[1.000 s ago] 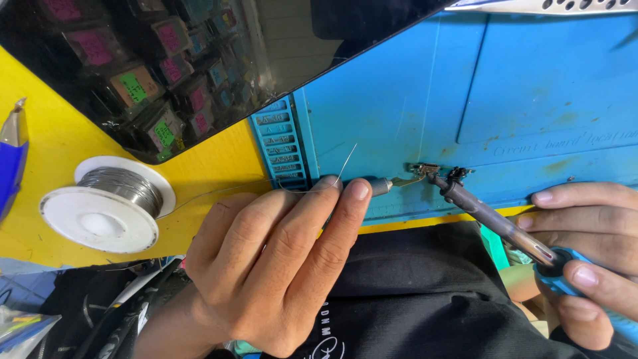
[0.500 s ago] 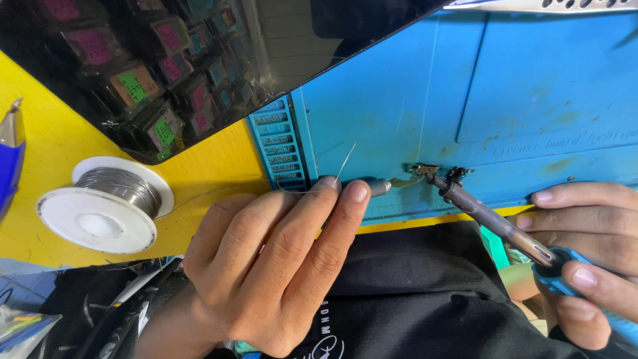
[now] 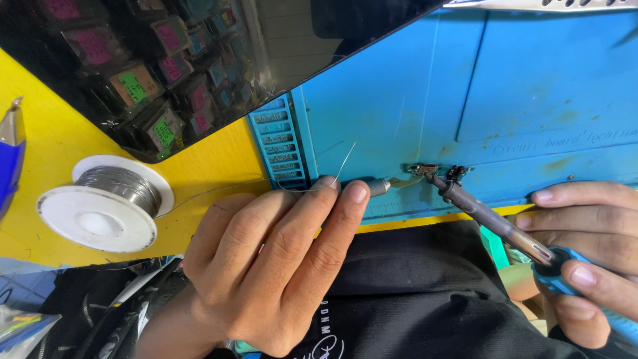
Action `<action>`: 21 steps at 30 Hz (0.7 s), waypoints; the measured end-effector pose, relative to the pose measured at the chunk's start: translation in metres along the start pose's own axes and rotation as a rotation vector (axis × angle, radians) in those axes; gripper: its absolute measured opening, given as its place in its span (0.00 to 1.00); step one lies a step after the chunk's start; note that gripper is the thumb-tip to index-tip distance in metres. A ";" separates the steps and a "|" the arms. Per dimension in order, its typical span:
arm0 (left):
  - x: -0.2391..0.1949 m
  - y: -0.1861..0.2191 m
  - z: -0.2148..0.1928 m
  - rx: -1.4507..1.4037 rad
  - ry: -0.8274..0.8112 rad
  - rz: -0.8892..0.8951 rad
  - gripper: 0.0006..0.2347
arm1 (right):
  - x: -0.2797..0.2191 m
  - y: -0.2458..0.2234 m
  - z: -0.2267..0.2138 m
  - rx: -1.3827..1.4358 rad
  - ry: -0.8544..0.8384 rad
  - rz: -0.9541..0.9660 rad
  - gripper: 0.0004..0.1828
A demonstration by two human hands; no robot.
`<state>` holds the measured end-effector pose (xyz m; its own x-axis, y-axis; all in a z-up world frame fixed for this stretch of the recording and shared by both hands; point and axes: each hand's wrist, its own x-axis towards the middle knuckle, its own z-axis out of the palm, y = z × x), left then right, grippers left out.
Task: The person uses a soldering iron and solder wire to work on a small electronic component placed on a blue mat. They apply heat and solder to the component's connections, occasionally using tweezers to adjust the piece. The workspace is cluttered with various tools and electronic parts.
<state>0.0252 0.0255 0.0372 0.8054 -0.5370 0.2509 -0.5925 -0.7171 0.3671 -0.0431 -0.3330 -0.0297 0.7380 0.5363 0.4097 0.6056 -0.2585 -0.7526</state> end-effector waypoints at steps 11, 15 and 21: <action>0.004 -0.001 -0.003 -0.006 -0.007 -0.004 0.06 | 0.001 0.000 -0.006 0.007 -0.059 -0.015 0.17; 0.007 -0.002 -0.005 -0.005 -0.022 0.022 0.04 | 0.002 -0.001 -0.009 0.016 -0.098 0.001 0.17; 0.008 -0.002 -0.006 -0.004 -0.038 0.020 0.03 | -0.003 0.003 0.001 0.012 -0.007 -0.028 0.17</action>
<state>0.0331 0.0254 0.0439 0.7924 -0.5675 0.2239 -0.6080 -0.7045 0.3661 -0.0438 -0.3342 -0.0338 0.7186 0.5490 0.4268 0.6224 -0.2340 -0.7469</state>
